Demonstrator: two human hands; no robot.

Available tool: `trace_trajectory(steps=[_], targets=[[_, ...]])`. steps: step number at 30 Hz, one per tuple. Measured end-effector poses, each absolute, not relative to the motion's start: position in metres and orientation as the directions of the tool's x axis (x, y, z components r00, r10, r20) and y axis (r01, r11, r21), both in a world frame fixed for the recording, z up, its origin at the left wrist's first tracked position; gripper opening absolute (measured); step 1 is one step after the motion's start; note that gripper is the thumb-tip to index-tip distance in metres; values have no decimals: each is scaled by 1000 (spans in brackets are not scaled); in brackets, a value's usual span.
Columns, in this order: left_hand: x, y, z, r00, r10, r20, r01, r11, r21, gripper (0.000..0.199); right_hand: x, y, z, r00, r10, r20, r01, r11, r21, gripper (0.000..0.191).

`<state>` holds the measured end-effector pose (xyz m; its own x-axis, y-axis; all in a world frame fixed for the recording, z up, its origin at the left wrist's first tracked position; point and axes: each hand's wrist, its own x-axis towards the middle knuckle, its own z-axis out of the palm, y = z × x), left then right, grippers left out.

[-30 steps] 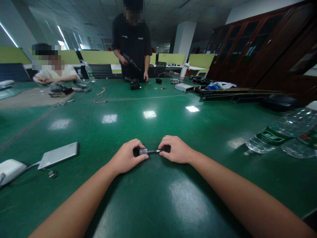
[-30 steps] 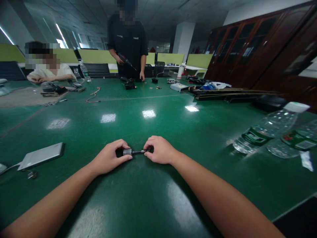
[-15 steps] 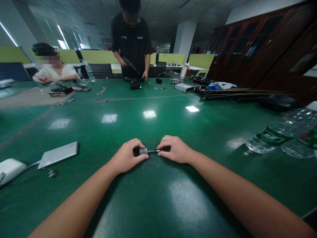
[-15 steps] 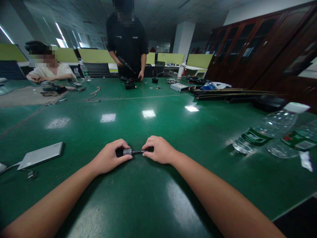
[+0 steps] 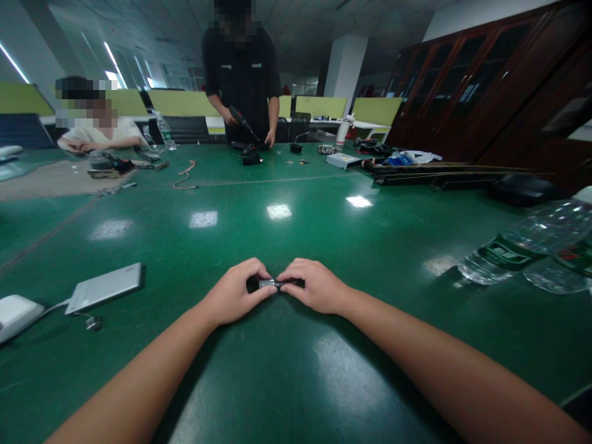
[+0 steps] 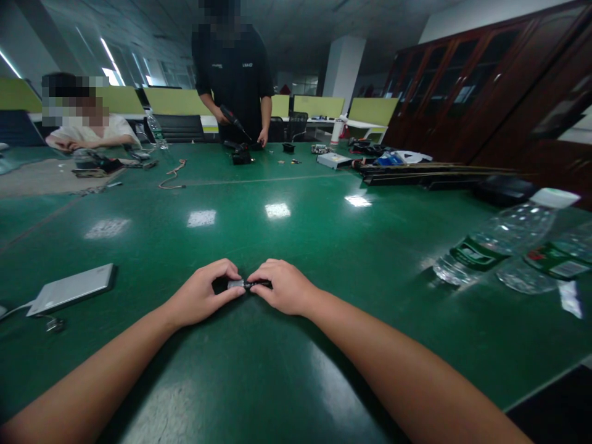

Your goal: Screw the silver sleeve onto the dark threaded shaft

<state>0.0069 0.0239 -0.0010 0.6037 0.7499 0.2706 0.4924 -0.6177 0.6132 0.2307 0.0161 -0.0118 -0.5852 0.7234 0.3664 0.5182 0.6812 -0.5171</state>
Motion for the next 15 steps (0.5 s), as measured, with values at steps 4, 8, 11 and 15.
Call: trace_trajectory(steps=[4, 8, 11, 15], targets=[[7, 25, -1, 597, 755, 271, 495, -613, 616, 17, 231, 15, -10, -604, 709, 363, 513, 695, -504, 16], [7, 25, -1, 592, 765, 255, 508, -599, 619, 18, 232, 15, -9, -615, 707, 350, 522, 698, -491, 17], [8, 25, -1, 591, 765, 256, 509, -600, 616, 18, 232, 15, -10, -615, 708, 347, 529, 697, -484, 17], [8, 24, 0, 588, 767, 254, 511, -597, 619, 18, 232, 15, -11, -616, 704, 353, 526, 702, -481, 16]])
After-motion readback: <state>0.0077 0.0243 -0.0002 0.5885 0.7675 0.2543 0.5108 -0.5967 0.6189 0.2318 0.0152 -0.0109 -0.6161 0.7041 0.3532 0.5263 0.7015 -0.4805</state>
